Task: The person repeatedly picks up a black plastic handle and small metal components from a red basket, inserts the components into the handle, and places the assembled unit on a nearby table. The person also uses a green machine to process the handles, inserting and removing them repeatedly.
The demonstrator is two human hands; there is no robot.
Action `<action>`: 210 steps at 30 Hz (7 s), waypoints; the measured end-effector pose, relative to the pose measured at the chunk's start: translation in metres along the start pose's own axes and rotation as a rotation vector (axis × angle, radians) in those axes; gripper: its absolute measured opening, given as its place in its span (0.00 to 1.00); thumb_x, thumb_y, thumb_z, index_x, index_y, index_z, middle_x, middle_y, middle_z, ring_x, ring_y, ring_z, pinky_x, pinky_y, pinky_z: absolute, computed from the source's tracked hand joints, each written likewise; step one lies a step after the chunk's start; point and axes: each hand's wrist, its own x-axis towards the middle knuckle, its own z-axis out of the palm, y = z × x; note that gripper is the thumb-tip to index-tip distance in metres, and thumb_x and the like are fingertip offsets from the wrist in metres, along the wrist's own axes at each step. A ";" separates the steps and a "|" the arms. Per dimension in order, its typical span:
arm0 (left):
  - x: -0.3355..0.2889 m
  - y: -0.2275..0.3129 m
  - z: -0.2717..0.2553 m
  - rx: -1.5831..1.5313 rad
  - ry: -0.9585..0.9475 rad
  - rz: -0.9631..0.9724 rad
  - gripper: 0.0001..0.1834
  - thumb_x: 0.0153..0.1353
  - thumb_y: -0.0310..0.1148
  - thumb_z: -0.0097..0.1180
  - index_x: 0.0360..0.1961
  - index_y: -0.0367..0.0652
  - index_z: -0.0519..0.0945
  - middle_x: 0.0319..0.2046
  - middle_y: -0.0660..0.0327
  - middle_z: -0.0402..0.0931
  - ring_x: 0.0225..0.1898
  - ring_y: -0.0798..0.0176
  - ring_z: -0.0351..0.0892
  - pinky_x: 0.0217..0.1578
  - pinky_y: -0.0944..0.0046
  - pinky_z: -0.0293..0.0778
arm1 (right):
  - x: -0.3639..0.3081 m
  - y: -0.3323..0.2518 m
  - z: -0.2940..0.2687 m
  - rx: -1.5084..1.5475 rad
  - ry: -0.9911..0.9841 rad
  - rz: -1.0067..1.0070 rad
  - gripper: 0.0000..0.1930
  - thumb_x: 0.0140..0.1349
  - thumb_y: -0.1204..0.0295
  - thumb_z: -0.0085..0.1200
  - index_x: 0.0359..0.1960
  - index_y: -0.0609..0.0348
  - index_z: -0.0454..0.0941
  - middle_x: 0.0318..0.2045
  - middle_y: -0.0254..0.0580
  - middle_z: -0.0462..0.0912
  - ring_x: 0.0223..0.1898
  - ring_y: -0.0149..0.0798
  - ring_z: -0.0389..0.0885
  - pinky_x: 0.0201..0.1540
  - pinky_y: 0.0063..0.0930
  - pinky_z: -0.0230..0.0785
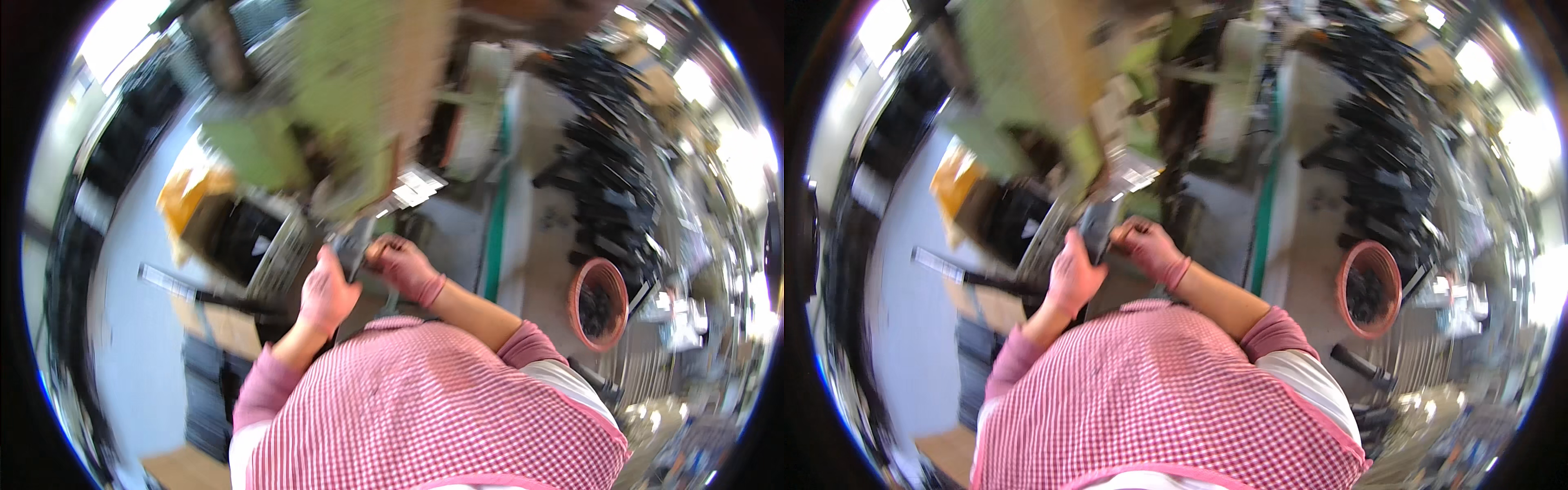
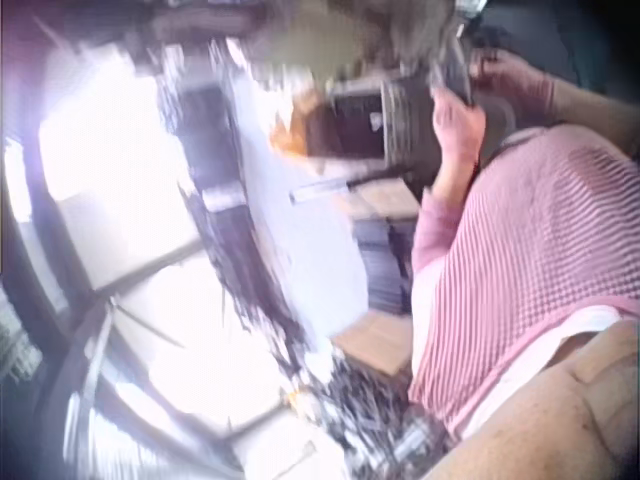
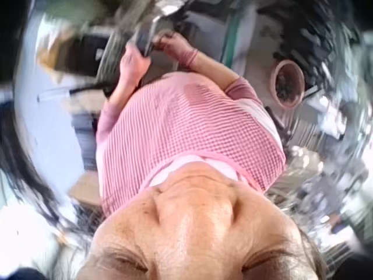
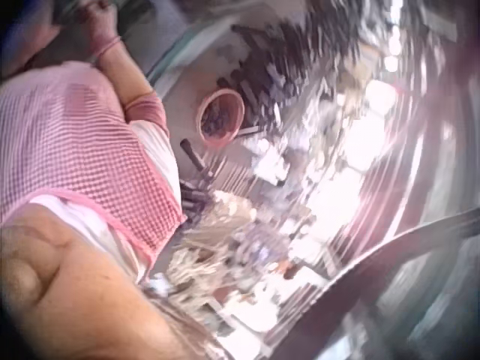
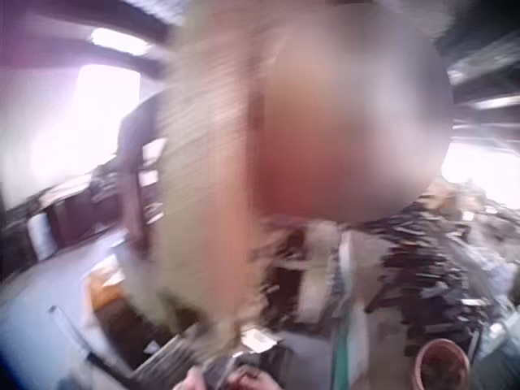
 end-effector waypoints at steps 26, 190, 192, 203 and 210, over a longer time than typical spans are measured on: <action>0.046 -0.052 -0.023 0.094 -0.322 -0.138 0.41 0.45 0.42 0.73 0.53 0.27 0.65 0.49 0.36 0.76 0.55 0.39 0.76 0.55 0.51 0.73 | 0.065 0.042 0.029 -0.267 0.347 -0.073 0.09 0.59 0.70 0.65 0.34 0.64 0.83 0.29 0.31 0.81 0.29 0.28 0.74 0.32 0.31 0.69; 0.028 -0.024 -0.038 -0.050 -0.207 -0.228 0.40 0.47 0.39 0.66 0.56 0.28 0.62 0.46 0.36 0.76 0.49 0.40 0.79 0.49 0.54 0.74 | 0.060 0.006 0.026 -0.253 0.170 0.161 0.12 0.65 0.69 0.61 0.48 0.52 0.76 0.43 0.28 0.82 0.42 0.30 0.81 0.42 0.26 0.77; 0.033 -0.032 -0.036 -0.064 -0.237 -0.248 0.43 0.46 0.42 0.68 0.56 0.27 0.60 0.44 0.36 0.76 0.51 0.43 0.78 0.52 0.56 0.72 | 0.066 0.014 0.025 -0.339 0.241 0.050 0.09 0.63 0.71 0.59 0.43 0.57 0.78 0.36 0.29 0.80 0.36 0.28 0.77 0.37 0.24 0.70; 0.041 -0.057 -0.029 0.048 -0.369 -0.167 0.38 0.49 0.43 0.67 0.51 0.28 0.61 0.44 0.35 0.78 0.50 0.38 0.79 0.51 0.51 0.75 | 0.052 0.031 0.021 -0.331 0.369 0.002 0.10 0.61 0.67 0.67 0.33 0.50 0.75 0.29 0.25 0.78 0.30 0.25 0.77 0.34 0.23 0.72; 0.039 -0.059 -0.027 -0.005 -0.322 -0.178 0.38 0.48 0.43 0.67 0.50 0.27 0.62 0.43 0.34 0.78 0.49 0.37 0.79 0.51 0.52 0.74 | 0.056 0.028 0.020 -0.334 0.338 0.079 0.10 0.62 0.67 0.66 0.35 0.50 0.74 0.32 0.28 0.79 0.34 0.30 0.82 0.42 0.28 0.78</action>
